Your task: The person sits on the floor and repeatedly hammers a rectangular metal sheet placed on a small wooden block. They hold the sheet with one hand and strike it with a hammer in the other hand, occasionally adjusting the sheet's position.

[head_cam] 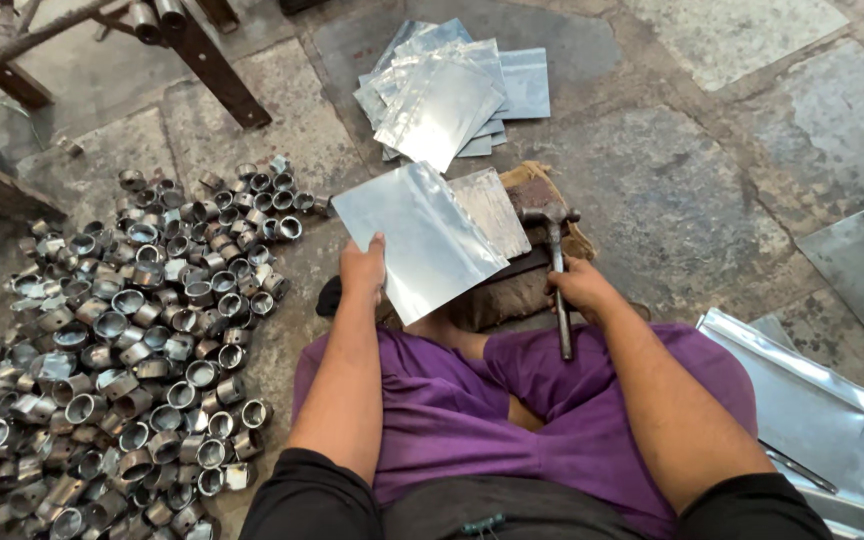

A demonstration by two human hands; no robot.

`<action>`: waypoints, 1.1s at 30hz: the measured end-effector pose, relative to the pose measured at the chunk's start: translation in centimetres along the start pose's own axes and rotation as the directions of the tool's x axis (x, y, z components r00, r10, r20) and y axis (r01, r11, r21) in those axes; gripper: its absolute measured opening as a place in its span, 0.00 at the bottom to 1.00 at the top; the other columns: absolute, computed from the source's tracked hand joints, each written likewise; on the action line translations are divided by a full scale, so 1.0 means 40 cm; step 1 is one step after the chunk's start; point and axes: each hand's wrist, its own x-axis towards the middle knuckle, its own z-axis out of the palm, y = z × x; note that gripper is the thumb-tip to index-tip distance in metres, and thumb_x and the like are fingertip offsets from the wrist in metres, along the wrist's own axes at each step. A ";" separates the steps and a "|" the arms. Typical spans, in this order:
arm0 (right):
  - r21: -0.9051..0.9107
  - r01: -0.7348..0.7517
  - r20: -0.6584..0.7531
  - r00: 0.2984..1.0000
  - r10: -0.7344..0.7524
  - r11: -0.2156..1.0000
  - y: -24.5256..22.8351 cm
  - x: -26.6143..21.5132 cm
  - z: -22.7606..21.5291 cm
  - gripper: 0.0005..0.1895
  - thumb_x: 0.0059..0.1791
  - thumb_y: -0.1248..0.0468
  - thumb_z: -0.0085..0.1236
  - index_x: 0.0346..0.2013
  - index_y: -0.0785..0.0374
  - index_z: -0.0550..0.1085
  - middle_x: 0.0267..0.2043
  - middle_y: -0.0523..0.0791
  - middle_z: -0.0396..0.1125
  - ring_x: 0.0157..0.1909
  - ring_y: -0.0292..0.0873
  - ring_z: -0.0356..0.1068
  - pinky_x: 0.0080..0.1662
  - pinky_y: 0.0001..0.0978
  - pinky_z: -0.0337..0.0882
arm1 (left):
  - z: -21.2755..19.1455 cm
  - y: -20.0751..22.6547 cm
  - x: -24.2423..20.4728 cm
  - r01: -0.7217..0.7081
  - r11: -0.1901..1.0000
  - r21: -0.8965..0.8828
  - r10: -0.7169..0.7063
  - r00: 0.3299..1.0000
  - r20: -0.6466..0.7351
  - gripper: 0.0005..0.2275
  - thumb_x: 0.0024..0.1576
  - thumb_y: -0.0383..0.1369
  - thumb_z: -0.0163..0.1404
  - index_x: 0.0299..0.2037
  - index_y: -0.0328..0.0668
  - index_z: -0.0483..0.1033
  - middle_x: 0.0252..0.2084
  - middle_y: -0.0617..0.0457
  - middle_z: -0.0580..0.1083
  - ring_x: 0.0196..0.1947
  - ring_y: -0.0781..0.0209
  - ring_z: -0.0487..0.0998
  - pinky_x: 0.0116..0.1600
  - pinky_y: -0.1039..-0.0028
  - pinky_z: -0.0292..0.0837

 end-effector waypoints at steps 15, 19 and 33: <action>0.185 -0.059 -0.046 0.997 0.069 0.981 -0.026 -0.015 -0.003 0.14 0.52 0.59 0.58 0.40 0.67 0.69 0.27 0.47 0.66 0.24 0.44 0.68 0.28 0.39 0.73 | 0.029 0.116 -0.059 -0.513 0.832 -0.213 0.540 0.837 0.093 0.07 0.66 0.29 0.55 0.47 0.33 0.71 0.43 0.51 0.76 0.41 0.64 0.74 0.49 0.74 0.72; 0.169 -0.032 -0.021 0.999 0.036 0.985 -0.016 -0.002 -0.003 0.11 0.52 0.59 0.58 0.39 0.65 0.70 0.26 0.46 0.65 0.23 0.43 0.67 0.27 0.38 0.71 | -0.012 0.165 -0.063 -0.672 0.740 0.038 0.634 0.715 0.294 0.04 0.62 0.28 0.54 0.44 0.40 0.81 0.45 0.53 0.82 0.46 0.62 0.82 0.51 0.72 0.78; 0.100 -0.001 -0.077 0.997 0.008 0.995 -0.021 -0.011 -0.011 0.11 0.53 0.60 0.57 0.42 0.66 0.71 0.29 0.47 0.68 0.19 0.39 0.62 0.22 0.34 0.64 | -0.035 0.075 -0.053 -0.359 0.639 0.681 0.302 0.931 0.207 0.18 0.56 0.35 0.54 0.58 0.45 0.77 0.55 0.41 0.77 0.53 0.40 0.78 0.56 0.58 0.73</action>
